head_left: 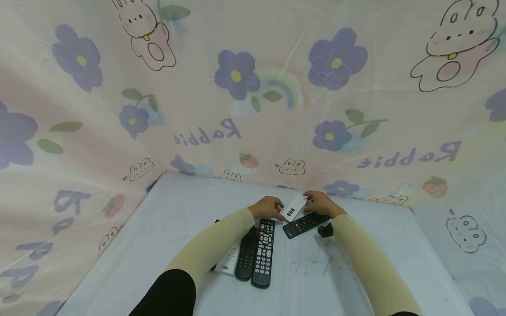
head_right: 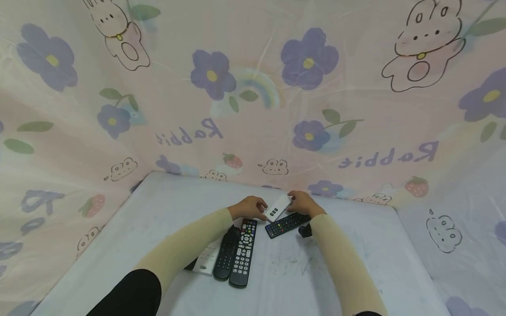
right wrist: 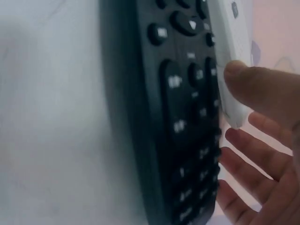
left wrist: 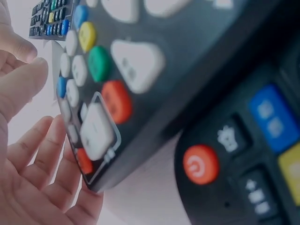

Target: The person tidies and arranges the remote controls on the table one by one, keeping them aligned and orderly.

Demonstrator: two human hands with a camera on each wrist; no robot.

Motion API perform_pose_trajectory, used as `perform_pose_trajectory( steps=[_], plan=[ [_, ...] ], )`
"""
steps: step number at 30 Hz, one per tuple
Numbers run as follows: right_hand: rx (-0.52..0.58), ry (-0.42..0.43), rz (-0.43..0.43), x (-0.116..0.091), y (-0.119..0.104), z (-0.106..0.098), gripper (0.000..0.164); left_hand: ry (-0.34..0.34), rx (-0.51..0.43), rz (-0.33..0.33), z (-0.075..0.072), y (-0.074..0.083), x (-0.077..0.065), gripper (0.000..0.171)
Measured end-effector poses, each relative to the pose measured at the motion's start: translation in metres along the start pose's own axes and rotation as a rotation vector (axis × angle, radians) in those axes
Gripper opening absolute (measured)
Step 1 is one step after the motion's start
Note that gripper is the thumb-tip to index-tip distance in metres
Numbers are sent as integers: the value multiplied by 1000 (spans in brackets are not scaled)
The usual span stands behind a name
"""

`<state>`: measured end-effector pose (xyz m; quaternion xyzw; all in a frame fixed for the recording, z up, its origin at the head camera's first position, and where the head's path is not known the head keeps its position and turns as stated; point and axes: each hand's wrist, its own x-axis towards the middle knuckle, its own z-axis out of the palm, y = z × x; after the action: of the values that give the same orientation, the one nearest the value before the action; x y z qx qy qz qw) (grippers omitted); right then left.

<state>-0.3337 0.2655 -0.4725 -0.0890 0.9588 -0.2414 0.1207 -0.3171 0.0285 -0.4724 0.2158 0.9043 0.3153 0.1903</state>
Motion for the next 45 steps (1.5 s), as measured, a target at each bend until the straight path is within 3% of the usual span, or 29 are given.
perform_pose_trajectory(
  steps=[5, 11, 34, 45],
  plan=[
    [-15, 1, -3, 4, 3, 6, 64, 10, -12, -16, 6, -5, 5, 44],
    [-43, 18, 46, -1, 3, 12, 59, -8, -51, 13, 13, -7, 9, 35],
    [-55, 16, 87, 6, -8, 7, 61, -1, -104, 7, 11, -8, 15, 28],
    [-23, 51, 52, -1, -11, 7, 60, 11, -97, -33, 12, -11, 20, 26]
  ],
)
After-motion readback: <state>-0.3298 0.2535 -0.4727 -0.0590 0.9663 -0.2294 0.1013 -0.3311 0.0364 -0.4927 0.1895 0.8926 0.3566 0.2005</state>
